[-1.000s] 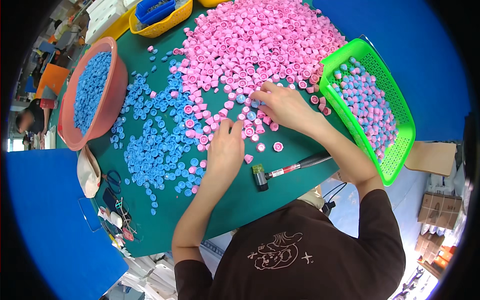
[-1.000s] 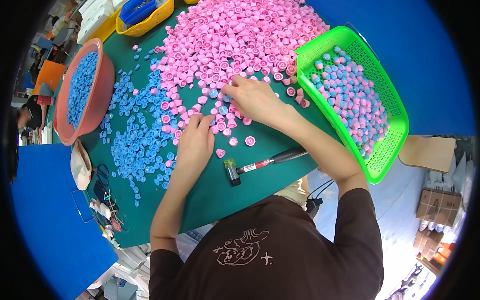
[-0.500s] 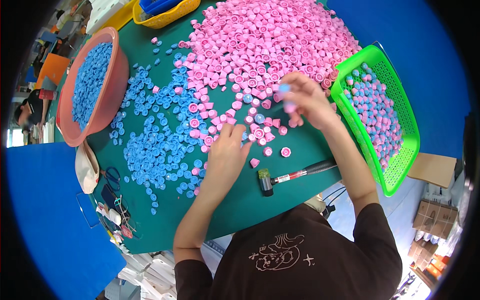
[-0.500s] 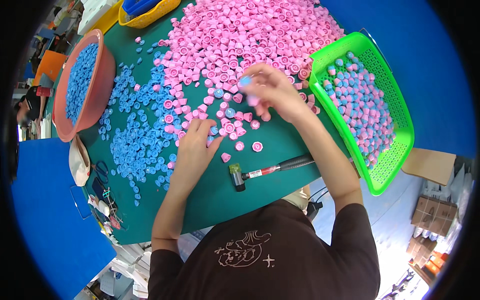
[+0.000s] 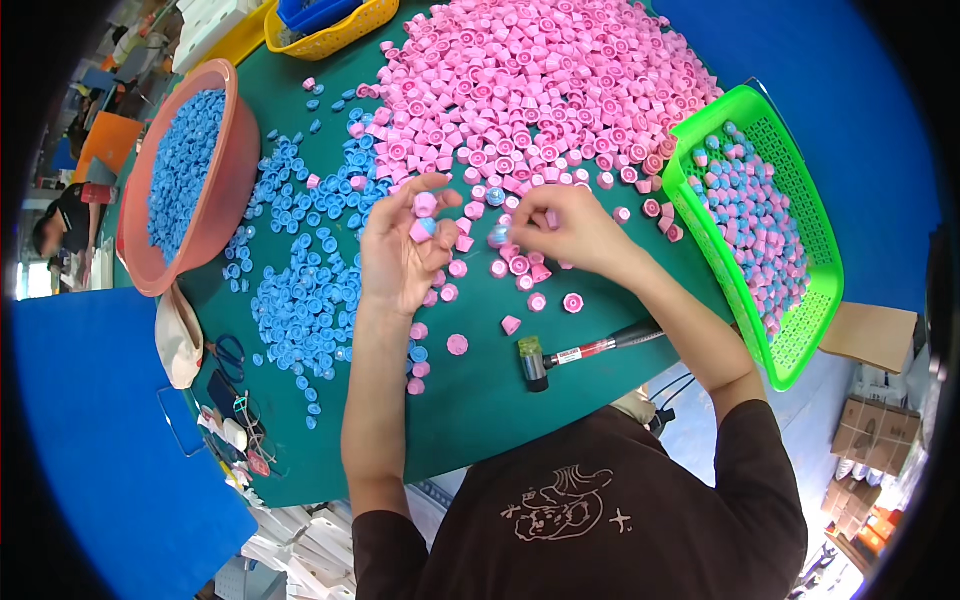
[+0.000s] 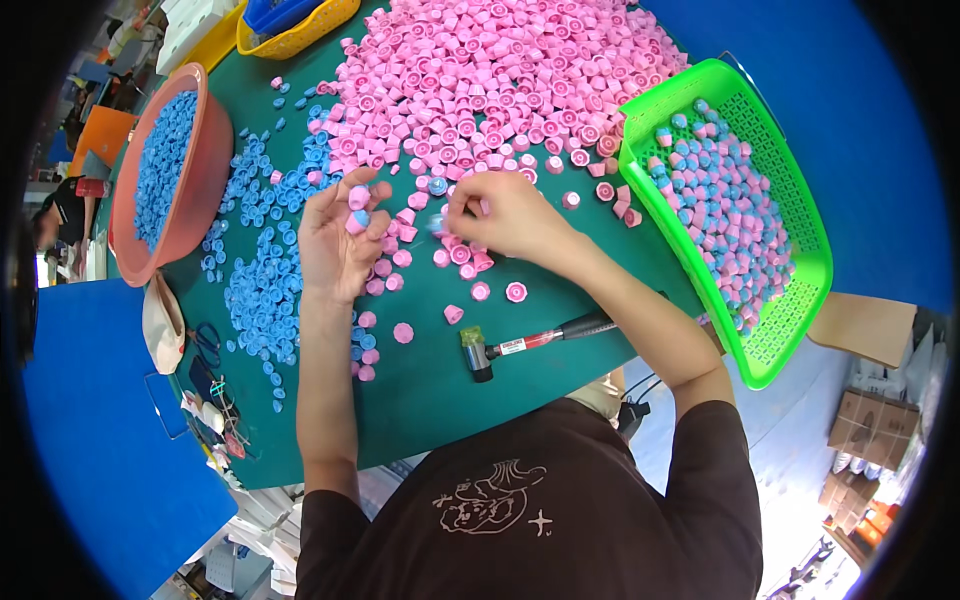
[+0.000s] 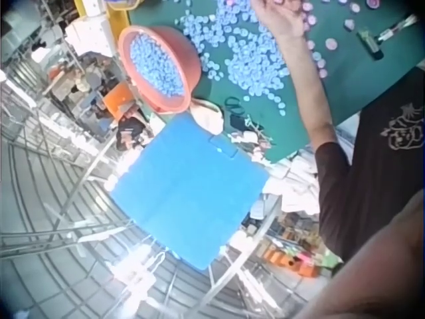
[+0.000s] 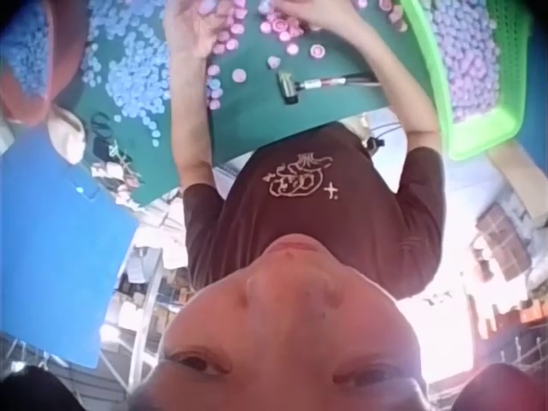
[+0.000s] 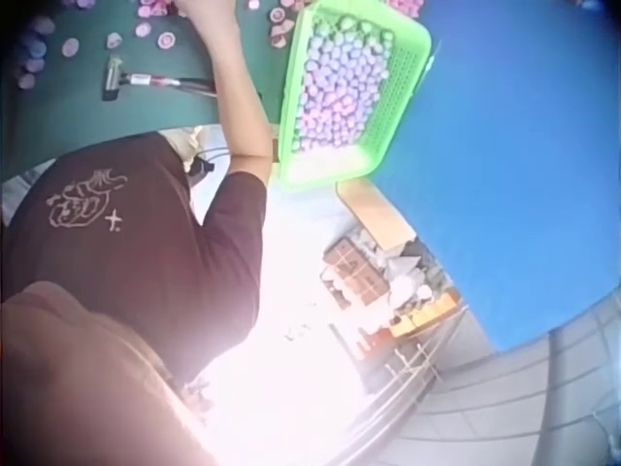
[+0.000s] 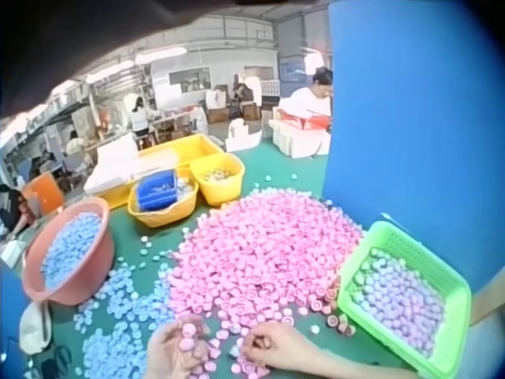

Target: Assembling and sorting small colorful plastic toy components using a small hammer at a workbench.

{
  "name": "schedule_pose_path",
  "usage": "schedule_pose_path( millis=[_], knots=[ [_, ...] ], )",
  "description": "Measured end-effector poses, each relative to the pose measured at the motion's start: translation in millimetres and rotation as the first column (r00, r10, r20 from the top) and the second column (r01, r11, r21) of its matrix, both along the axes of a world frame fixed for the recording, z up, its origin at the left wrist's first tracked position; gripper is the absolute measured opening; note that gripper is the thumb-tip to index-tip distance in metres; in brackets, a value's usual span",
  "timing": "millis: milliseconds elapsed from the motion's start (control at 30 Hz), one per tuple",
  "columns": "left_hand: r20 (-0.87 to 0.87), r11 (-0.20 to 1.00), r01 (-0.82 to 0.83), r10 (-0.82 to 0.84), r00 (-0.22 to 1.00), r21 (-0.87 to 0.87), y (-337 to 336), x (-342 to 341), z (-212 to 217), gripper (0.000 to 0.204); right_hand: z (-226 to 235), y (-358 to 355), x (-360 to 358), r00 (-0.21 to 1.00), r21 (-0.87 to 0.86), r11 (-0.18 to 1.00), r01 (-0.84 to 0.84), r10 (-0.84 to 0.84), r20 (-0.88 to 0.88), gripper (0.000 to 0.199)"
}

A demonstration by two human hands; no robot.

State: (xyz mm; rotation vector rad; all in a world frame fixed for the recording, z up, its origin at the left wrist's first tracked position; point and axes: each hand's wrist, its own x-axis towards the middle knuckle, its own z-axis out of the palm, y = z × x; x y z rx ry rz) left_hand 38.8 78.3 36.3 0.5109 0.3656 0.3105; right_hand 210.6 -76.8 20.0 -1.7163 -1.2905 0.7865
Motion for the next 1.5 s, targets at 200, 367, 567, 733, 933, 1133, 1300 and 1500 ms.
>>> schedule_pose_path(
  millis=[200, 367, 567, 733, 933, 1133, 1300, 1500],
  knots=[
    [-0.256, -0.069, 0.309, 0.407, 0.877, 0.949, -8.9, 28.2, -25.5, 0.022, -10.6, 1.4, 2.0, 0.988, 0.073, 0.992, 0.102, -0.093, -0.124, 0.010],
    [-0.290, -0.268, 0.386, 0.334, 0.897, 0.883, -1.2, 38.2, -36.2, 0.028, -2.5, 8.5, -27.9, 0.980, 0.073, 0.995, -0.071, 0.056, 0.191, 0.016],
    [-0.300, -0.236, 0.359, 0.253, 0.920, 0.903, 11.5, 47.4, -27.4, 0.033, -7.0, 16.1, -63.6, 0.891, 0.141, 0.983, -0.120, 0.044, 0.452, 0.023],
    [-0.105, 0.951, -0.008, 0.042, 0.994, 0.310, 60.1, 26.1, 1.1, 0.028, -4.9, 23.5, -68.8, 0.915, 0.145, 0.966, -0.216, 0.148, 0.377, 0.025],
    [-0.092, 0.917, -0.382, 0.373, 0.923, -0.117, 31.6, 19.4, -6.6, 0.027, 43.3, -41.9, -31.7, 0.358, -0.022, 0.981, 0.191, -0.090, -0.929, 0.024],
    [0.113, 0.864, 0.056, 0.002, 0.994, -0.501, -125.9, 138.0, 11.0, 0.026, 70.4, -186.6, 36.6, 0.481, 0.143, 0.484, 0.863, -0.704, -0.522, 0.020],
    [0.048, 0.945, 0.169, -0.162, 0.986, -0.279, -229.3, 224.2, 47.9, 0.033, 65.9, -231.0, 81.9, 0.499, 0.276, 0.592, 0.757, -0.797, 0.340, 0.049],
    [0.099, 0.595, 0.015, -0.159, 0.982, 0.804, -203.5, 152.2, 33.3, 0.032, 73.1, -224.5, 64.5, 0.429, 0.492, 0.432, 0.756, -0.894, 0.126, 0.024]
  ],
)
